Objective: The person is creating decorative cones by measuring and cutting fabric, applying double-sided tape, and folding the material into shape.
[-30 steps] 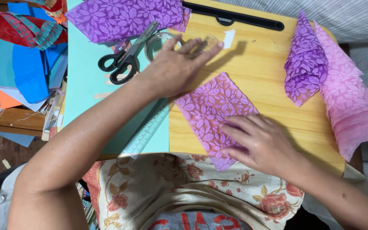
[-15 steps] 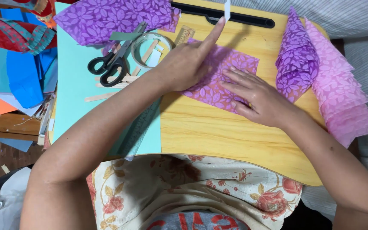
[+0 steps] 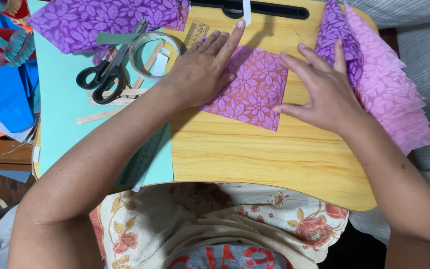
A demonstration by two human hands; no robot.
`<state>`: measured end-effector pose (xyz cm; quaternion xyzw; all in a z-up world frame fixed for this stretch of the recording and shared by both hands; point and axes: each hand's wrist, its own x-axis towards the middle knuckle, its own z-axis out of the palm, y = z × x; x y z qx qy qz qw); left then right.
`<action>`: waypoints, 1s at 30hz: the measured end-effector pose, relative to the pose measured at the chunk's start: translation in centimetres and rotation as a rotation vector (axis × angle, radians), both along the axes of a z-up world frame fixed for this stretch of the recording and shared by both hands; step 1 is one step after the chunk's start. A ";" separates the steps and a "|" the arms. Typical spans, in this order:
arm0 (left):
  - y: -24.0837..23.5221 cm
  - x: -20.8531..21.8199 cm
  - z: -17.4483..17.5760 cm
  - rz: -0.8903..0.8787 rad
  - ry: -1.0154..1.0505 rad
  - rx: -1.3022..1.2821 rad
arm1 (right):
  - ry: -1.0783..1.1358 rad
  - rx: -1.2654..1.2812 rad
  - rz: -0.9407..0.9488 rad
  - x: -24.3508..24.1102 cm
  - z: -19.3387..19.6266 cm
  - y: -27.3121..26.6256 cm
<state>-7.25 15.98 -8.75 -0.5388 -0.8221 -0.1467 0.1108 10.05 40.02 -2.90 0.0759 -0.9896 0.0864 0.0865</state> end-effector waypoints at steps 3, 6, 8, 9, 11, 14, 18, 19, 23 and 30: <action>0.0 0.1 1.3 0.011 0.029 -0.028 | -0.009 0.026 0.026 -0.3 -1.7 0.5; 0.3 1.2 4.4 -0.058 0.200 0.253 | -0.003 -0.034 0.012 -0.7 -2.0 0.3; 1.0 2.7 7.1 -0.228 -0.132 0.599 | -0.004 -0.012 0.009 -0.9 -2.4 0.2; 2.0 2.7 6.6 -0.228 -0.136 0.597 | -0.008 -0.015 0.008 -0.9 -2.5 0.2; 4.1 2.6 5.7 -0.306 -0.810 0.557 | 0.011 -0.048 0.030 -1.1 -2.6 0.3; 6.2 2.4 3.1 -0.307 -1.045 0.487 | 0.034 -0.007 0.012 -0.9 -3.1 0.5; 6.7 2.1 1.7 -0.383 -1.123 0.483 | 0.094 0.012 0.048 -0.7 -2.7 0.4; 6.5 2.1 1.8 -0.375 -1.137 0.470 | 0.109 0.023 0.054 -0.6 -2.7 0.3; 5.9 1.6 1.7 -0.347 -1.115 0.415 | 0.141 0.067 0.061 -0.4 -3.2 0.3; 6.0 1.2 1.1 -0.350 -0.950 0.460 | 0.155 0.075 0.074 -0.6 -4.0 0.5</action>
